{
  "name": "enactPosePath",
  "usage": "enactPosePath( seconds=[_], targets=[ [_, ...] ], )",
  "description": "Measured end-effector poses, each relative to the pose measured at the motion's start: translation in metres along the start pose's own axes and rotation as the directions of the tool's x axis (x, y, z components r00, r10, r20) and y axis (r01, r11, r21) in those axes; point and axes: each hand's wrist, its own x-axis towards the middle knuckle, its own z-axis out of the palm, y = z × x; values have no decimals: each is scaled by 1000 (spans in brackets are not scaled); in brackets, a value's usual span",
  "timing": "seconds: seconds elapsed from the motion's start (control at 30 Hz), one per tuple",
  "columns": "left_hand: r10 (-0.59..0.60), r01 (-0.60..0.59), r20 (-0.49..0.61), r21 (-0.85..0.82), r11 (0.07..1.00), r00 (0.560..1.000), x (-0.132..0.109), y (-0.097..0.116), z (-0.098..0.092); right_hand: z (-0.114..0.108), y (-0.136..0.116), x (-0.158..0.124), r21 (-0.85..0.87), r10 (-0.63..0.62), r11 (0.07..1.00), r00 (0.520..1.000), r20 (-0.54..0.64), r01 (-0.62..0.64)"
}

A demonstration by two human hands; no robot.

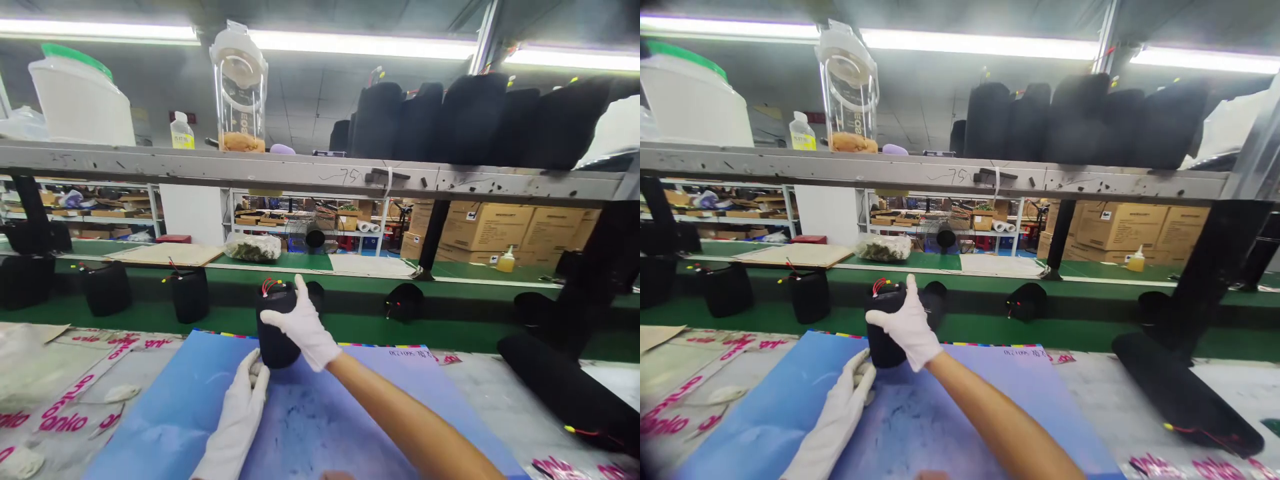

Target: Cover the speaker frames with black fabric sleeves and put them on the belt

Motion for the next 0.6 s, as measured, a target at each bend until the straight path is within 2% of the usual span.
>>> enactPosePath(
  seconds=[0.07, 0.13, 0.2, 0.27, 0.37, 0.5, 0.6],
  targets=[
    [-37, 37, -19, 3, 999, 999, 7, -8, 3, 26, 12, 39, -69, -35, 997, 999, -39, 32],
    [-28, 28, -30, 7, 1000, 999, 11, -14, 8, 45, 22, 62, -147, -92, 986, 994, -58, 82],
    [4, -3, -41, 12, 1000, 999, 11, -18, 14, 54, 28, 73, -227, -159, 963, 986, -53, 143],
    [31, -30, -47, 17, 999, 998, 10, -20, 18, 54, 31, 78, -312, -202, 932, 979, -25, 184],
    [47, -46, -46, 30, 998, 998, 7, -21, 20, 36, 39, 88, -444, -193, 879, 981, 11, 178],
    [57, -57, 2, 47, 997, 998, 7, -21, 16, -6, 62, 100, -539, -155, 833, 988, -10, 125],
    [47, -50, 54, 60, 997, 997, 8, -17, 7, -37, 78, 95, -504, -267, 832, 964, 3, 232]
  ],
)
